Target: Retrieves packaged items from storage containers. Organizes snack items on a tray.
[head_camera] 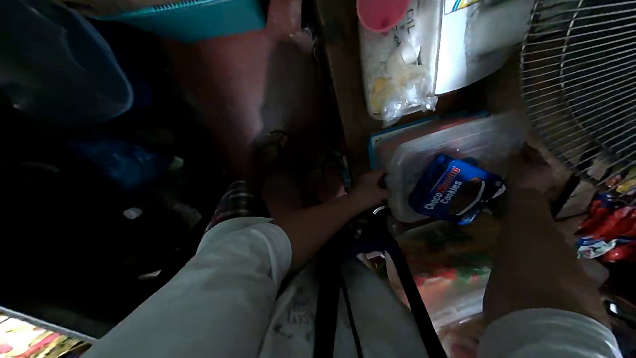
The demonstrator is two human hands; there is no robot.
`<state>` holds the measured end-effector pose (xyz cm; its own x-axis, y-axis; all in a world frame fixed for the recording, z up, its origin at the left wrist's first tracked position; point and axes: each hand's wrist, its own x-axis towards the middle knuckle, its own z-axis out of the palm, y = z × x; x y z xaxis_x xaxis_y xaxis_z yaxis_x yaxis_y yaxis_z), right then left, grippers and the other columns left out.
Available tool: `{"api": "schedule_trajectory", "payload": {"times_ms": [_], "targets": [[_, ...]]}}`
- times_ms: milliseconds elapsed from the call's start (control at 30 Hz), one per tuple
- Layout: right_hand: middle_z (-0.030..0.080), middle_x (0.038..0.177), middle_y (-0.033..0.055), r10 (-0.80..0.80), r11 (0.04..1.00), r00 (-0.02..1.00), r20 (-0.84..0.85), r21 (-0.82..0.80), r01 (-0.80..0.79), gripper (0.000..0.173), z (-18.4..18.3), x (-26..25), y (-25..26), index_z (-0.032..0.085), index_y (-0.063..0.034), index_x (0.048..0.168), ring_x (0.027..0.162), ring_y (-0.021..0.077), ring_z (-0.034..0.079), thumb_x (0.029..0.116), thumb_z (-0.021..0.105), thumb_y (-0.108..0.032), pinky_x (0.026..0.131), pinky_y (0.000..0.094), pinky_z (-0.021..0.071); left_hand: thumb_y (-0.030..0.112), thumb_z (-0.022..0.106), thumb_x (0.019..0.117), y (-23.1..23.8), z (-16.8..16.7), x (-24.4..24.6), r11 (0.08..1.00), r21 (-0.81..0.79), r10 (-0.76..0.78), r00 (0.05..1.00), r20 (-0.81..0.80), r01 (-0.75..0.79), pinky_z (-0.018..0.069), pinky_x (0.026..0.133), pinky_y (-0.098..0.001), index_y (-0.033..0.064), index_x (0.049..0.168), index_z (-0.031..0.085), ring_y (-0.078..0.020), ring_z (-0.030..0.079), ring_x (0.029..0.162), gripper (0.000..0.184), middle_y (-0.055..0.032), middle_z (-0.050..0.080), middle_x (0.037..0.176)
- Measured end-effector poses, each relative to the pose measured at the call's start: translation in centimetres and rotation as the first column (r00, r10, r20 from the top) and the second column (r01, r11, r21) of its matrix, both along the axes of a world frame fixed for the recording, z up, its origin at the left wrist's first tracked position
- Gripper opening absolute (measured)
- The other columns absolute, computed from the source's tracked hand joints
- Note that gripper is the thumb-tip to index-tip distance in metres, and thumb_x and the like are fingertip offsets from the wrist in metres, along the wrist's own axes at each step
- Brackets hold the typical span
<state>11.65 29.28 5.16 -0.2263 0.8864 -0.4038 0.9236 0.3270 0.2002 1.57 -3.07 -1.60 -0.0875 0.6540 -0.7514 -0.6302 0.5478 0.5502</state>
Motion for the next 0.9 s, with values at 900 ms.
{"api": "schedule_trajectory", "payload": {"times_ms": [900], "targets": [[0.058, 0.141, 0.0296, 0.127, 0.992, 0.991, -0.037, 0.015, -0.126, 0.044, 0.1, 0.7, 0.1, 0.057, -0.0056, 0.143, 0.133, 0.0506, 0.052, 0.1089, 0.044, -0.03, 0.108, 0.0699, 0.0377, 0.03, 0.054, 0.107, 0.8, 2.6, 0.4, 0.989, -0.145, -0.075, 0.918, -0.389, 0.02, 0.0515, 0.102, -0.0505, 0.0061, 0.141, 0.057, -0.0307, 0.061, 0.123, 0.041, -0.0183, 0.057, 0.139]]}}
